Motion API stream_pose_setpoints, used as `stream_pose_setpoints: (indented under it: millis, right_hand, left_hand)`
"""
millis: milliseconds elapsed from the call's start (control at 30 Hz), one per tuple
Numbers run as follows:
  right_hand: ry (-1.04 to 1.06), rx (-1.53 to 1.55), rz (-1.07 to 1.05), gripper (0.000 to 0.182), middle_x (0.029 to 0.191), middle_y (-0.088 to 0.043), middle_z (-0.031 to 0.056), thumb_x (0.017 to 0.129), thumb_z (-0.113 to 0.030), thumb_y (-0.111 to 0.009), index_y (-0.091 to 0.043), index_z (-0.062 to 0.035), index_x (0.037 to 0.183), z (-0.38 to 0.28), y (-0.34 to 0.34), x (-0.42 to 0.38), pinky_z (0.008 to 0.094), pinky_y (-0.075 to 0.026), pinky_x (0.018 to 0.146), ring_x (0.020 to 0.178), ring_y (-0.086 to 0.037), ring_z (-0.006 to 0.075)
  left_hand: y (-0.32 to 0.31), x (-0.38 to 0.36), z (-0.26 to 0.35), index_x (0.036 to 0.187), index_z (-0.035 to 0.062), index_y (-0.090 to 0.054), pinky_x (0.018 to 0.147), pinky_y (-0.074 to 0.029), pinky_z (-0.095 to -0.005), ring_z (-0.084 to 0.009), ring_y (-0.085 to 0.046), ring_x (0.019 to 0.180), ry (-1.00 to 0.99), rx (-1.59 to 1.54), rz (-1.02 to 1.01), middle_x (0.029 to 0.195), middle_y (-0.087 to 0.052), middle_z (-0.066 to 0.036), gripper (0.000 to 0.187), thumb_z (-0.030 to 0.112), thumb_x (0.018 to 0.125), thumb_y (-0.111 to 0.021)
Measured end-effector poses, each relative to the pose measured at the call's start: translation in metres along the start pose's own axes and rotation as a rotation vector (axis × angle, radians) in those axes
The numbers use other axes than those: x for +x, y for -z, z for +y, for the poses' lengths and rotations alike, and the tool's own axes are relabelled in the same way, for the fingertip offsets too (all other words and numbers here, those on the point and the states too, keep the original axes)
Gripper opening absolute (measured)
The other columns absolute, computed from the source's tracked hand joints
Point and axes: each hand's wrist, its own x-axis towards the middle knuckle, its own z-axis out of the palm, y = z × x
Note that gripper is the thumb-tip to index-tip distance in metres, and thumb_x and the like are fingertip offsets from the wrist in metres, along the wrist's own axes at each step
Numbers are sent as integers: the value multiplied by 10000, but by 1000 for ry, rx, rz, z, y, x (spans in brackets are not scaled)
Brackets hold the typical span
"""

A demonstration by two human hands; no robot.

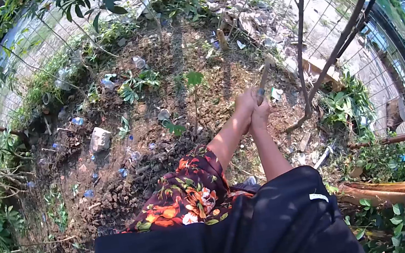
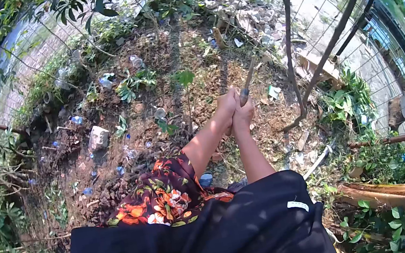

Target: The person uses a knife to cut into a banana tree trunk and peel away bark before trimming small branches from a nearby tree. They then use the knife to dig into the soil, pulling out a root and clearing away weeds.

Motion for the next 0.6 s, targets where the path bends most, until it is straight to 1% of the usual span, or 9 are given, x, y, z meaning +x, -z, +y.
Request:
stream_pose_setpoints:
  millis: [33,100,133,167,333,400,433,500,600]
  right_hand:
    - [20,100,-37,347,672,-546,87,788,-370,-546,-499,-30,836,-8,-18,-13,339,-418,574,605,-515,188]
    - [26,3,-135,346,673,-550,91,789,-367,-550,-503,-27,834,1,-46,-20,340,-417,580,609,-514,193]
    - [10,-47,-131,345,686,-563,97,789,-363,-554,-506,-23,823,-19,-52,-30,341,-424,586,615,-527,198]
    - [21,-97,-181,350,708,-577,102,787,-365,-558,-508,-21,817,7,-68,-20,334,-432,594,629,-545,202]
    - [98,-7,-376,344,695,-578,121,780,-342,-569,-520,-5,829,-21,-109,-48,344,-431,588,619,-543,203]
    - [164,-157,-452,337,704,-574,122,769,-336,-579,-530,-6,818,-27,-124,-49,347,-429,594,621,-538,205]
    - [235,-92,-455,328,699,-573,133,757,-327,-589,-533,-6,796,-51,-121,-62,354,-428,598,620,-541,226]
    - [225,-128,-487,317,699,-572,137,759,-317,-587,-531,-7,795,-46,-133,-54,357,-428,600,623,-545,235]
    - [207,-154,-559,293,714,-570,146,770,-294,-574,-524,-7,804,-47,-134,-52,364,-429,615,648,-558,260]
  left_hand:
    - [23,19,-10,670,27,-520,521,-406,-317,-151,-474,542,-41,-63,13,643,-531,-55,383,353,849,-428]
    - [53,14,1,682,23,-529,536,-414,-319,-154,-491,555,5,-217,13,658,-542,-58,383,353,849,-429]
    - [61,19,3,690,22,-531,541,-418,-322,-153,-498,567,-22,-233,73,667,-546,-61,378,347,852,-425]
    - [73,22,6,698,21,-532,546,-421,-324,-153,-506,579,-52,-249,132,676,-550,-63,373,341,855,-422]
    - [125,15,26,768,15,-553,600,-434,-318,-155,-515,642,-205,-207,344,732,-555,-65,372,347,863,-415]
    - [137,10,40,683,38,-535,566,-416,-319,-152,-506,578,-168,-362,403,662,-543,-47,366,344,854,-427]
    - [142,5,48,683,38,-535,566,-416,-319,-152,-506,578,-187,-365,416,662,-543,-47,366,344,854,-427]
    - [144,-6,55,753,25,-550,619,-417,-346,-160,-506,656,-233,-306,488,725,-549,-66,357,346,856,-432]
    - [133,-41,75,771,19,-556,621,-418,-345,-167,-505,653,-235,-420,464,737,-553,-64,355,345,852,-442]
